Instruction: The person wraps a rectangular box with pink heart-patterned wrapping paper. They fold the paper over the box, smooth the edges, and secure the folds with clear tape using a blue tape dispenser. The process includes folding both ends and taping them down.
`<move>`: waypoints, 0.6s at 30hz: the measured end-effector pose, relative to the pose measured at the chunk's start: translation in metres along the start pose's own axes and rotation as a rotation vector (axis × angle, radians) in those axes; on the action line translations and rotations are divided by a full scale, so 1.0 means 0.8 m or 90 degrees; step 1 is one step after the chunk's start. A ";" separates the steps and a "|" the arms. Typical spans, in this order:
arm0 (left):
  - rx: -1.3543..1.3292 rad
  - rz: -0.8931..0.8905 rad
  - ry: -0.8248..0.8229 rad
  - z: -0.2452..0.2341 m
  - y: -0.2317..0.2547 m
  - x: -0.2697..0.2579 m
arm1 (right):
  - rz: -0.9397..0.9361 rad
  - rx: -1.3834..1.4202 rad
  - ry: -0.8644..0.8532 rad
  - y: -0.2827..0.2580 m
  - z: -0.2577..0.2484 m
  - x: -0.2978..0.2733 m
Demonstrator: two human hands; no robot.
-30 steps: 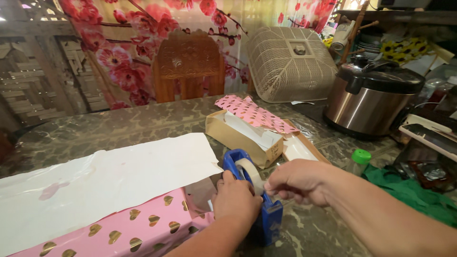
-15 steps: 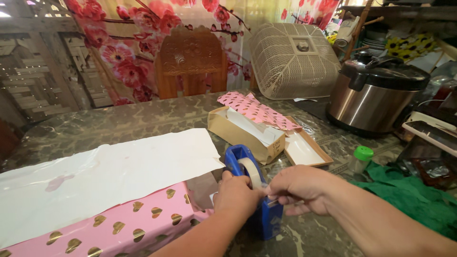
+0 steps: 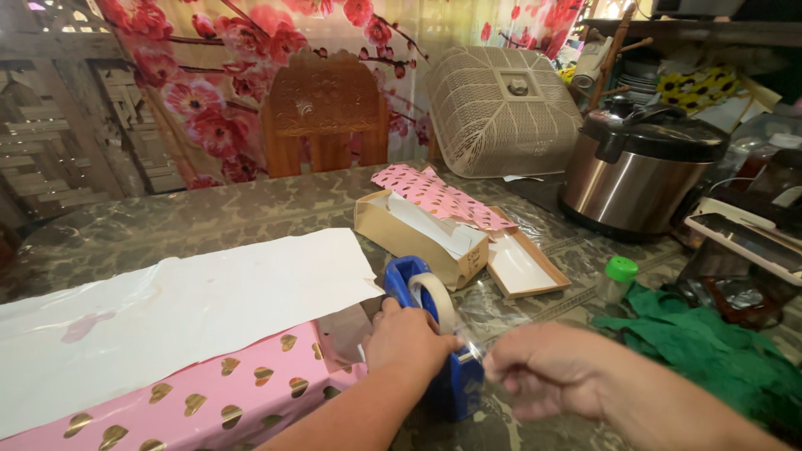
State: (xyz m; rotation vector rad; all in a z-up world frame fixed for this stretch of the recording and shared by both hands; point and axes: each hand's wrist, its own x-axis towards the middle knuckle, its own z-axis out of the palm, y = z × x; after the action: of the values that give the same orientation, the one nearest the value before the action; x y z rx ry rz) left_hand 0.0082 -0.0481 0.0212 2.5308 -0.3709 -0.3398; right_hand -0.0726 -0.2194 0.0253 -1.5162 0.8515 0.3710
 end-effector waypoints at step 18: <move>-0.096 0.080 0.059 0.033 -0.027 0.023 | -0.019 -0.019 -0.006 0.026 0.013 0.003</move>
State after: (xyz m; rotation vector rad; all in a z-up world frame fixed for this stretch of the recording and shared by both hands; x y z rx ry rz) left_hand 0.0211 -0.0491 -0.0152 2.3534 -0.4475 -0.1938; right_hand -0.0826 -0.2090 0.0072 -1.5520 0.8180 0.3705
